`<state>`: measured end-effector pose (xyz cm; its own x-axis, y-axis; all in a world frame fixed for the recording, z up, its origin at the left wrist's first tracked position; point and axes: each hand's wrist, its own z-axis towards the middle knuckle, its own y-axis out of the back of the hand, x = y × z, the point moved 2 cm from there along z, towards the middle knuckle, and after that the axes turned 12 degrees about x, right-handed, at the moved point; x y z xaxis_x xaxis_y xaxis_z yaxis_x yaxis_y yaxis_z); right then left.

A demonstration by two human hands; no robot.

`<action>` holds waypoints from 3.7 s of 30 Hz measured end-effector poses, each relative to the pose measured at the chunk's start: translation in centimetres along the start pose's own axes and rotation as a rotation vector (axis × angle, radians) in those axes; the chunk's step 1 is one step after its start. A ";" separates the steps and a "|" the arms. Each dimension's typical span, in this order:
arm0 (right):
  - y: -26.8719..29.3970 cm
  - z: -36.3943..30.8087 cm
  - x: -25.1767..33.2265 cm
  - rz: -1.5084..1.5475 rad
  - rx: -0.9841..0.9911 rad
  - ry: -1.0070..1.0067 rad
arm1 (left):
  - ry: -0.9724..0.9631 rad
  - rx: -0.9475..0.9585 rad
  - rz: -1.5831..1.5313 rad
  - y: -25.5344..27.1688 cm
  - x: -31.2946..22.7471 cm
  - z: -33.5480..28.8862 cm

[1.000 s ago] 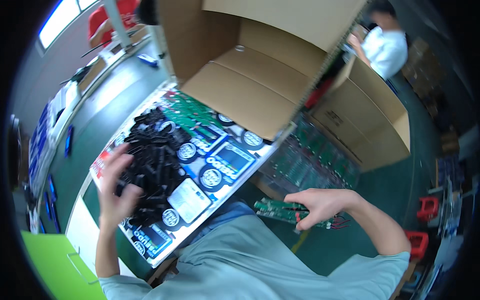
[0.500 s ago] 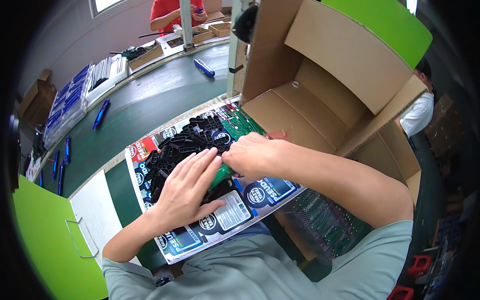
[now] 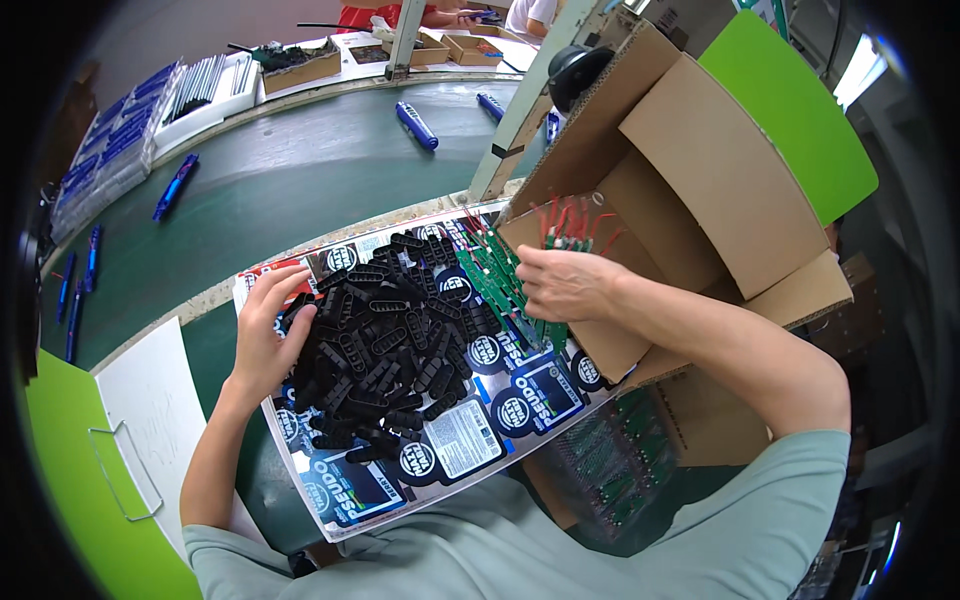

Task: The person assembles small electronic devices by inserting green circuit boards into blue plastic housings. They repeatedly pick up a housing, insert a board, and place the assembled unit on a nearby table. The person also retrieves additional circuit boards from a large cardboard box and places them on the work surface.

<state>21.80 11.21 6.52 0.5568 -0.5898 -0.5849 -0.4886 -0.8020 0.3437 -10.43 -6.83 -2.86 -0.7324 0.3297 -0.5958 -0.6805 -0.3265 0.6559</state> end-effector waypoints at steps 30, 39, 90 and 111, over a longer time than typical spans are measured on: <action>3.4 -6.3 13.8 0.555 -0.936 -0.777 | 0.459 -0.122 -0.530 -0.2 11.6 -3.5; -14.1 -17.1 66.0 1.944 0.603 -2.145 | 0.504 0.012 -0.514 -0.7 13.3 -1.5; -21.6 -4.1 69.3 2.312 1.038 -2.531 | 0.533 -0.035 -0.430 0.9 16.0 -1.7; -21.5 -3.6 70.0 2.308 0.812 -2.662 | 0.549 -0.099 -0.389 -0.6 12.6 -2.0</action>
<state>73.71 -13.16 -39.13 -0.1034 0.9467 0.3051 0.5879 -0.1892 0.7865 -19.29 -4.26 -11.77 -0.3212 -0.0496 -0.9457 -0.8763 -0.3631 0.3167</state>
